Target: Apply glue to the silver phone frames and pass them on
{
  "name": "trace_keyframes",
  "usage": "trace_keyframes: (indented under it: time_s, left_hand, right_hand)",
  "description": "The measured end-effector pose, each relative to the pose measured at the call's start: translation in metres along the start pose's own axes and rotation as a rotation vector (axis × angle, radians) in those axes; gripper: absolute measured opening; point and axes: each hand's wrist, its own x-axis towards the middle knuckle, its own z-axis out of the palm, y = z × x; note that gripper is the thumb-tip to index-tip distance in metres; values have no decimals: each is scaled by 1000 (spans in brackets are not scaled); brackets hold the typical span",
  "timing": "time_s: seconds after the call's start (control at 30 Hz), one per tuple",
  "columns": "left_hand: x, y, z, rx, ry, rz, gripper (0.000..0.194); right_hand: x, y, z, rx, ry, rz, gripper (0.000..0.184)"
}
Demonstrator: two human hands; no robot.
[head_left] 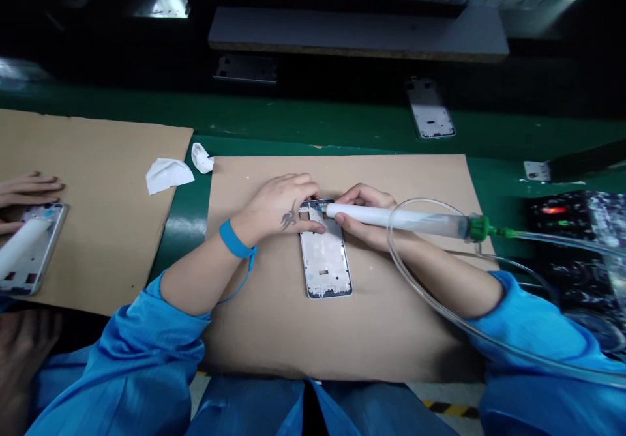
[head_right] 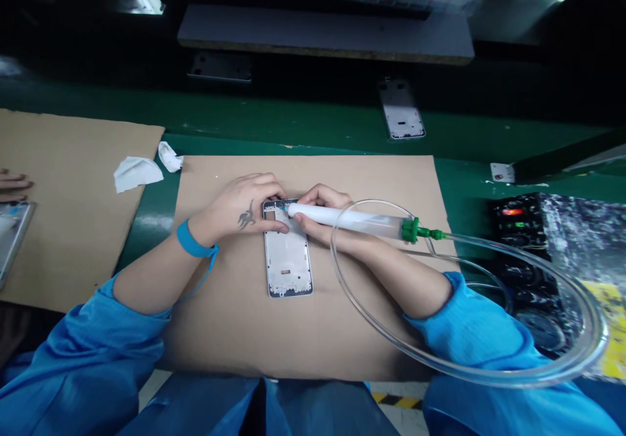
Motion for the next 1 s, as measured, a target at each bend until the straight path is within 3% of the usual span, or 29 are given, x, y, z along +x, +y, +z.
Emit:
trace_keyframes:
  time_s: [1.0]
  left_hand:
    - [0, -2, 1, -3, 7, 17, 81]
  right_hand:
    - [1, -5, -1, 16, 44, 43, 46]
